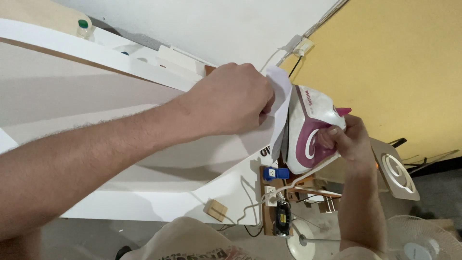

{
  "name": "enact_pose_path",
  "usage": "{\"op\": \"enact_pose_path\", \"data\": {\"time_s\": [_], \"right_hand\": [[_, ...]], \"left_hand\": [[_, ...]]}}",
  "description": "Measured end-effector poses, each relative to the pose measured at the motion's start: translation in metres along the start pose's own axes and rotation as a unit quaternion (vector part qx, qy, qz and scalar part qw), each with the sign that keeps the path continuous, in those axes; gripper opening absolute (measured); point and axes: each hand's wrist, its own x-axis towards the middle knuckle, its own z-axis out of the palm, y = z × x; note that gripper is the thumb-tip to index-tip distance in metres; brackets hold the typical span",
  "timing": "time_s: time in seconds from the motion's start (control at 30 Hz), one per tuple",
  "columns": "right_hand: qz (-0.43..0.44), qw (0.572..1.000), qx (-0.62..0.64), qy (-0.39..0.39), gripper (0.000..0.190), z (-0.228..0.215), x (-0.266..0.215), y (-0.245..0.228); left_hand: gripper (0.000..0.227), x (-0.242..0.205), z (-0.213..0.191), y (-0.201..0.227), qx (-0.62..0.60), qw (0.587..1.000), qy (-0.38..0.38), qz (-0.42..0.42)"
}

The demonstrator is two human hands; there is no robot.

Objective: The person irons a white paper strip onto a curved white board using a steam iron. They repeatedly smooth the paper with the iron and press the edges with a small wooden block to secure the bond.

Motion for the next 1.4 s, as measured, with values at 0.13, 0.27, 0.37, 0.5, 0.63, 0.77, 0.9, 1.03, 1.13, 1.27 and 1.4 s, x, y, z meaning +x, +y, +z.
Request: {"op": "enact_pose_path", "data": {"time_s": [0.13,0.27,0.37,0.5,0.63,0.77,0.9,1.03,1.13,1.27,1.4], "right_hand": [[-0.031,0.999,0.017,-0.041,0.037,-0.011,0.009,-0.006],[0.073,0.993,-0.077,-0.056,0.031,-0.033,0.012,-0.022],[-0.007,0.990,-0.013,-0.143,0.027,-0.023,0.023,-0.061],[0.016,0.983,-0.094,-0.156,0.041,-0.029,0.028,-0.076],[0.023,0.978,-0.143,-0.150,0.031,-0.034,0.029,-0.065],[-0.009,0.989,-0.063,-0.136,0.037,-0.025,0.022,-0.050],[-0.022,0.997,-0.043,-0.055,0.032,-0.002,0.001,-0.014],[0.099,0.980,0.155,0.081,0.032,0.061,-0.017,-0.052],[0.129,0.953,0.214,0.172,0.027,0.068,-0.020,0.010],[0.074,0.953,0.237,0.175,0.048,0.076,-0.031,0.051],[0.093,0.947,0.245,0.186,0.047,0.095,-0.033,0.040]], "left_hand": [[0.015,-0.001,-0.004,0.000,0.008,1.000,-0.008,-0.007],[0.003,0.005,0.018,-0.017,0.104,0.995,0.003,0.004],[0.009,0.002,0.013,-0.013,0.095,0.995,-0.014,-0.015],[0.010,0.002,0.009,-0.012,0.073,0.996,-0.027,-0.034],[0.009,0.002,0.010,-0.013,0.083,0.996,-0.014,-0.035],[0.008,0.002,0.015,-0.018,0.070,0.997,0.041,0.007],[0.013,0.006,0.013,-0.018,0.042,0.998,0.033,-0.033],[0.016,0.010,0.015,-0.020,0.036,0.998,0.027,-0.038],[0.015,0.012,0.017,-0.022,0.043,0.998,0.038,-0.022],[0.015,0.013,0.017,-0.022,0.035,0.998,0.044,-0.027],[0.016,0.012,0.017,-0.023,0.036,0.997,0.063,-0.017]]}}
